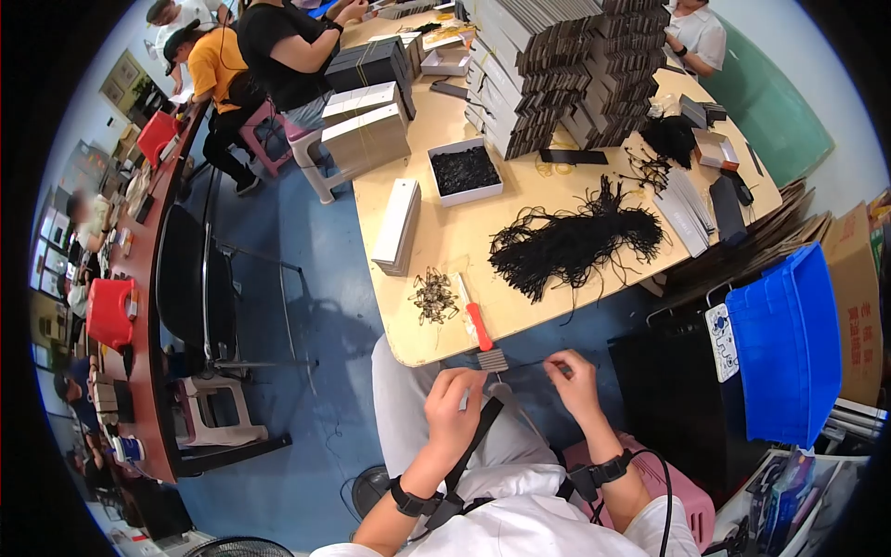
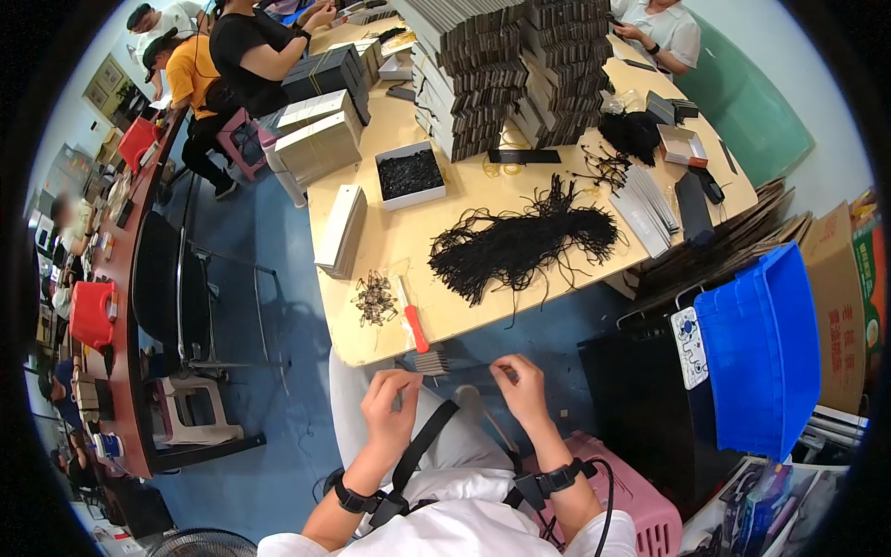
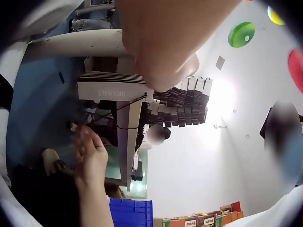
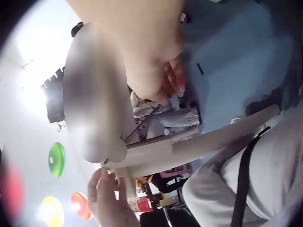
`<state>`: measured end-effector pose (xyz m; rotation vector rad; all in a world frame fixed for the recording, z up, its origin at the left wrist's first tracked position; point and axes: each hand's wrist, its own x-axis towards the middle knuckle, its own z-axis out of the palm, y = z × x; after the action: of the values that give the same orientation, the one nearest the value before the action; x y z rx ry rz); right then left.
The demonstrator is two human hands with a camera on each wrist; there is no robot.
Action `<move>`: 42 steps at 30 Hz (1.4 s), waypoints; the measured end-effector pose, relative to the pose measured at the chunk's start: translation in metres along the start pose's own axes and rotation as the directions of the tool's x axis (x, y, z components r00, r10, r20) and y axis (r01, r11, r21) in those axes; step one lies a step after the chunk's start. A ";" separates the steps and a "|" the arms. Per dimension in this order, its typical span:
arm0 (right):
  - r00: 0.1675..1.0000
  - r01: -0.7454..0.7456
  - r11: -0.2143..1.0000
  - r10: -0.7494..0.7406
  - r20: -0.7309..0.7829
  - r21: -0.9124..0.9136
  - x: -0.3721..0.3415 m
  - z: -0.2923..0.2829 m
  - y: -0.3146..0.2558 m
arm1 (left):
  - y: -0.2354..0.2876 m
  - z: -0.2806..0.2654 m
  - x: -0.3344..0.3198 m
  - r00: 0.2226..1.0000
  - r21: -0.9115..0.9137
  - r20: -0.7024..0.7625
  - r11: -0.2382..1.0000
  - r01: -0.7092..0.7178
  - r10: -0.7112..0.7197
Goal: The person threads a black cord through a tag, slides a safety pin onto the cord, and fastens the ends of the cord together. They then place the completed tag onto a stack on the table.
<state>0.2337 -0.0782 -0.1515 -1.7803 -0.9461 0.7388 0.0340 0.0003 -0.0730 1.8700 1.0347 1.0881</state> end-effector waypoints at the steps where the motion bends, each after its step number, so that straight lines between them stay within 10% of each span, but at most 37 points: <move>1: 1.000 0.012 1.000 -0.011 0.019 -0.021 -0.001 0.005 0.009 | 0.000 -0.001 0.001 0.997 0.079 -0.012 0.994 -0.070 0.072; 17: 0.984 -0.015 0.999 0.007 0.177 0.048 -0.023 0.024 0.028 | 0.015 0.002 0.009 0.969 0.451 0.045 0.861 -0.237 0.243; 28: 0.938 -0.239 0.941 0.160 0.308 0.239 -0.035 0.018 0.036 | 0.006 0.002 -0.011 0.962 0.360 0.163 0.895 -0.263 0.218; 42: 0.970 -0.143 0.953 0.082 0.228 0.268 -0.044 -0.006 -0.001 | 0.008 0.005 -0.007 0.987 0.271 0.107 0.951 -0.147 0.122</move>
<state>0.2156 -0.1182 -0.1458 -1.5322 -0.8339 1.1013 0.0390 -0.0101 -0.0701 2.2215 1.0652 0.9638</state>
